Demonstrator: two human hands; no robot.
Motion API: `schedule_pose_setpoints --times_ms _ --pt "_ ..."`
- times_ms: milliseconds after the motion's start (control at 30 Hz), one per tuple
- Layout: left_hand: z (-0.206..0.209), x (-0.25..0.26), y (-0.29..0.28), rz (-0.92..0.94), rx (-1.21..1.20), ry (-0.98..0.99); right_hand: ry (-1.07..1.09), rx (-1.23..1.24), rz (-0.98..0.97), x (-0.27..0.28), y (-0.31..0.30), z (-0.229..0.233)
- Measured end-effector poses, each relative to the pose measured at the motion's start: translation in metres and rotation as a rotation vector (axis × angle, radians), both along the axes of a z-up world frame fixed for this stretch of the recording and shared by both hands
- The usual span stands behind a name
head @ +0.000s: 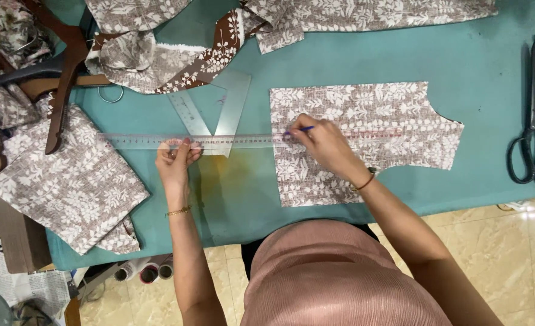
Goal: The person marks a piece of patterned fabric on a teal table using a ruler and a blue pen. They measure and draw lines on the fabric, then flip it over to mark the other side. Finally, they place a larger piece of brown floral fabric on the table.
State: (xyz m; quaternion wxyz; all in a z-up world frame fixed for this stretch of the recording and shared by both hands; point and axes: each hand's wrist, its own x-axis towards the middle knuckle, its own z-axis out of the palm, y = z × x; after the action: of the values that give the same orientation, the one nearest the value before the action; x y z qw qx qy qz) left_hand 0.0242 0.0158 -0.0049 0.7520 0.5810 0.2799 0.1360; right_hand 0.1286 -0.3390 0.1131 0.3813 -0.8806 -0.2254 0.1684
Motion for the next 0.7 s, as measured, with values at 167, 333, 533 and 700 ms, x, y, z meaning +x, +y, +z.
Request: schedule_pose_setpoints --times_ms 167,333,533,700 --pt "0.001 0.000 0.001 0.004 0.029 0.019 -0.102 0.005 -0.003 0.000 -0.007 -0.007" --pt "0.005 -0.007 0.012 -0.052 -0.086 0.011 0.081 -0.180 -0.202 0.002 -0.048 0.022" --pt "0.000 -0.011 0.012 -0.073 -0.095 0.049 -0.102 0.167 -0.396 -0.012 -0.120 0.009" --pt "0.002 -0.005 -0.005 -0.044 -0.052 0.048 -0.051 0.222 -0.533 -0.022 -0.157 -0.014"
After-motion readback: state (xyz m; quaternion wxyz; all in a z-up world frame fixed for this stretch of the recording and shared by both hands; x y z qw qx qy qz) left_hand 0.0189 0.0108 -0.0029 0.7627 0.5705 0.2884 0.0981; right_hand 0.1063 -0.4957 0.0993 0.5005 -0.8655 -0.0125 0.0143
